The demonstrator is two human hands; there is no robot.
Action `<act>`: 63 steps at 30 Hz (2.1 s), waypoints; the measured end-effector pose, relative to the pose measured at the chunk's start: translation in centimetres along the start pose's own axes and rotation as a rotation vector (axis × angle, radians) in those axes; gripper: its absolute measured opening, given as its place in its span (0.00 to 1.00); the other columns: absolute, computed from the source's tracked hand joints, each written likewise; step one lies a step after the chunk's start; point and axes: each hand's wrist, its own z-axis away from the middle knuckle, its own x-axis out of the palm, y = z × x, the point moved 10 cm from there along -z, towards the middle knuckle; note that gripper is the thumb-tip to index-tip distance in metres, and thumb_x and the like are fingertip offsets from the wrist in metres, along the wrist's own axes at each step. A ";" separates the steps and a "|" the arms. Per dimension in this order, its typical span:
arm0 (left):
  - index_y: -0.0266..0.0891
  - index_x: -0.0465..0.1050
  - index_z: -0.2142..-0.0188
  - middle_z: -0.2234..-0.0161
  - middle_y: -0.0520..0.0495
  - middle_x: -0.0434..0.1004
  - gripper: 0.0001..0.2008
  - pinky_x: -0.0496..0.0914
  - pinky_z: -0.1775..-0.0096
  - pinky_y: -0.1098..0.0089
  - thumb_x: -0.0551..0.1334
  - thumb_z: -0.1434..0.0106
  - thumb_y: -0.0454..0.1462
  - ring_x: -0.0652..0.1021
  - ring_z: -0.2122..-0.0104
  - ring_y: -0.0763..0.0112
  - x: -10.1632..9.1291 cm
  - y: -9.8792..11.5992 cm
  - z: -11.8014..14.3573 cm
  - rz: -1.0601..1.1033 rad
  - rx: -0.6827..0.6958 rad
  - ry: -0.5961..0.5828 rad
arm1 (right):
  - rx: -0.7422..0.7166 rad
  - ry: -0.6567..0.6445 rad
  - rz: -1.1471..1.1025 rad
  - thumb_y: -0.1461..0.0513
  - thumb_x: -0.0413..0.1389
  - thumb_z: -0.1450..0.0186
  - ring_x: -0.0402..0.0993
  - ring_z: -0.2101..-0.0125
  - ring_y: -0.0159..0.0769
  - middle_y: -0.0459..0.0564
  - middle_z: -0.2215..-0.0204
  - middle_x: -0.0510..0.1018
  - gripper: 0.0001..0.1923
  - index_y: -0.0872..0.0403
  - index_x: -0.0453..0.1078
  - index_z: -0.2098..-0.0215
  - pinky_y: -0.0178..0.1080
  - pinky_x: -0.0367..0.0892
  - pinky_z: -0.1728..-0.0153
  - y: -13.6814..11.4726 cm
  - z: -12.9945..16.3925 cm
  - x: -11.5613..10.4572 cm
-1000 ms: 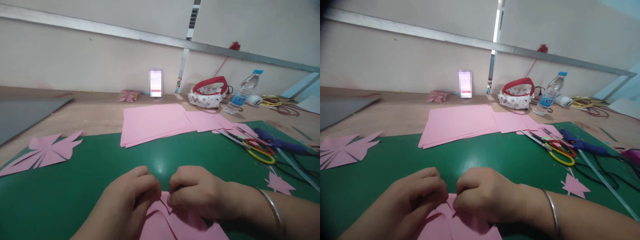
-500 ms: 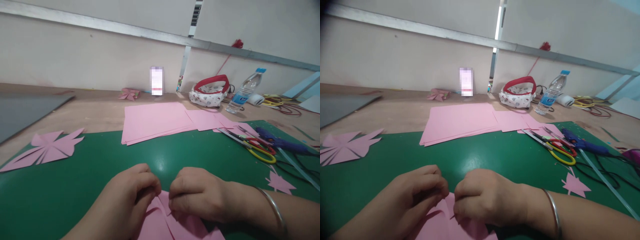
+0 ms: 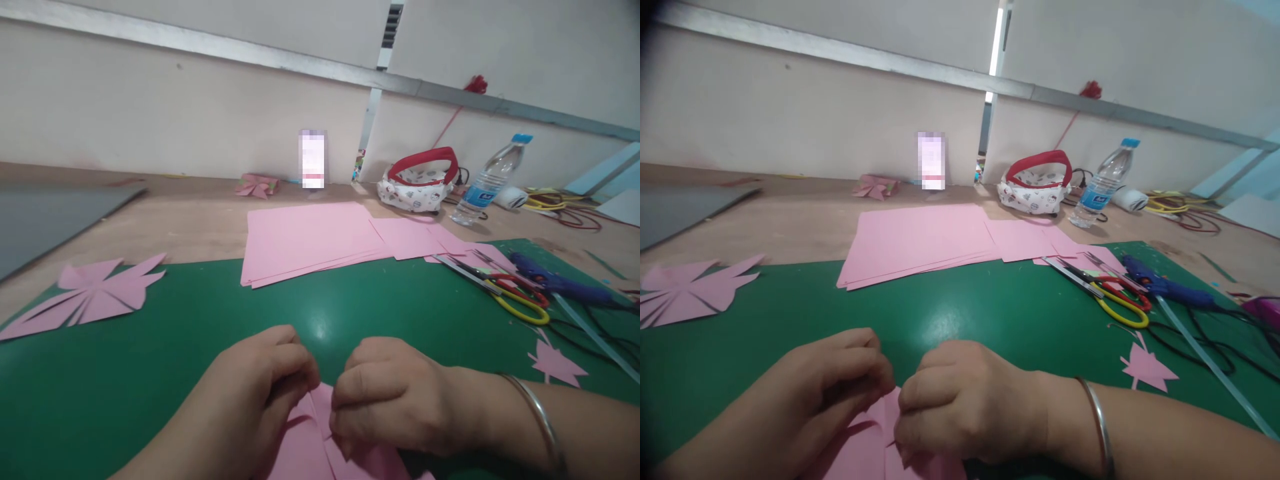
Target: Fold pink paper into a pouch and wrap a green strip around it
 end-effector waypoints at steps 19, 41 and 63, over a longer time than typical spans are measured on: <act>0.39 0.68 0.80 0.78 0.55 0.60 0.14 0.47 0.79 0.73 0.56 0.38 0.35 0.64 0.79 0.77 0.3 3.0 0.3 -0.528 0.162 -0.136 | 0.057 -0.142 -0.119 0.66 0.55 0.33 0.69 0.68 0.33 0.51 0.68 0.77 0.06 0.59 0.73 0.66 0.36 0.65 0.61 0.6 0.7 1.8; 0.41 0.73 0.77 0.75 0.51 0.65 0.11 0.59 0.75 0.74 0.55 0.43 0.31 0.68 0.76 0.73 0.4 1.1 0.7 -0.332 0.127 -0.118 | 0.045 -0.147 0.262 0.69 0.45 0.31 0.52 0.78 0.33 0.48 0.79 0.64 0.19 0.58 0.69 0.78 0.39 0.49 0.78 -0.3 0.2 0.7; 0.42 0.76 0.72 0.69 0.49 0.71 0.08 0.54 0.75 0.70 0.59 0.41 0.31 0.70 0.71 0.67 1.2 1.6 0.6 -0.665 0.079 -0.290 | 0.194 -0.409 0.261 0.65 0.48 0.30 0.55 0.72 0.33 0.47 0.72 0.69 0.12 0.57 0.69 0.69 0.39 0.48 0.72 2.0 0.5 2.0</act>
